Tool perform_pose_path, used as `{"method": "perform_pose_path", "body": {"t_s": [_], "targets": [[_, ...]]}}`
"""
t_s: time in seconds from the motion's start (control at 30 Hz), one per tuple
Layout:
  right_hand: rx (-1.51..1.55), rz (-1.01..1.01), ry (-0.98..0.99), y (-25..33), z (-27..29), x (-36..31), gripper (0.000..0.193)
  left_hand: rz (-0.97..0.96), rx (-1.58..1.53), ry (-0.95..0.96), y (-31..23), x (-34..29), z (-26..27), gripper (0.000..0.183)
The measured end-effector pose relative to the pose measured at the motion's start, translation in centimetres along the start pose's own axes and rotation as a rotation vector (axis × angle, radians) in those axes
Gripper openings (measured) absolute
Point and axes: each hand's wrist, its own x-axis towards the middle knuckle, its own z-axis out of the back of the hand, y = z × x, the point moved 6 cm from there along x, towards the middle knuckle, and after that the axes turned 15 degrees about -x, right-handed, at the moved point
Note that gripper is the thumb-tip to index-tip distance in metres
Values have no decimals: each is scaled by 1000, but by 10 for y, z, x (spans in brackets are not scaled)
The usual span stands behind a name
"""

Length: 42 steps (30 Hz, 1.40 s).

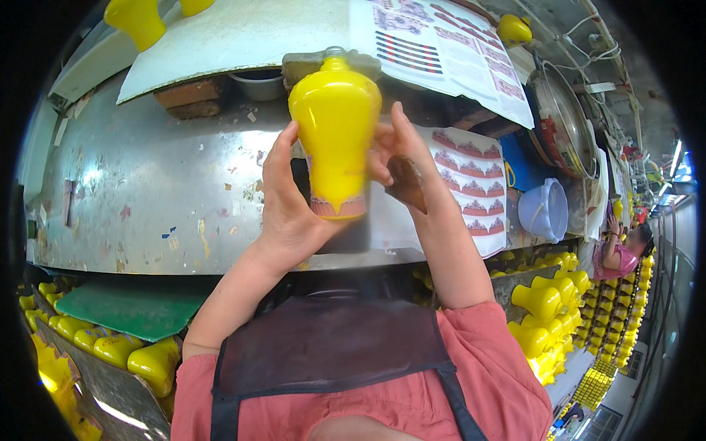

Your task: The person applies adhesive labels to yellow plastic bottles. They peel a label from a sheet, position it on the bottle, and smooth it down with their fingers. The person repeats this process for multiple bottles, handling them one at a time.

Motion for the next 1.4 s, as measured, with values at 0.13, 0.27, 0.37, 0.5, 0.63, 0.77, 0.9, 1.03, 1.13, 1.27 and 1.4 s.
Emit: {"method": "perform_pose_path", "body": {"t_s": [0.13,0.27,0.37,0.5,0.63,0.77,0.9,1.03,1.13,1.27,1.4], "targets": [[-26,0,-60,4,2,-3,85,28,-52,-7,1,3,1,120],[-90,12,-130,9,5,-8,82,43,-72,18,0,7,2,119],[-151,26,-147,15,5,-12,82,100,-150,44,2,10,5,107],[-319,42,-221,24,5,-20,84,166,-85,108,12,12,9,110],[-476,94,-375,30,6,-31,79,342,-126,209,29,4,8,125],[-530,238,-405,37,5,-40,59,540,-434,303,47,1,1,135],[-569,392,-347,44,2,-43,43,621,-664,335,51,3,-6,142],[-560,463,-378,47,3,-41,36,634,-653,350,51,3,-11,141],[-570,524,-406,50,3,-41,36,611,-652,340,51,2,-13,141],[-599,476,-349,51,5,-40,37,584,-630,327,50,2,-12,140],[-614,376,-309,52,6,-40,39,593,-618,315,48,2,-12,137]]}}
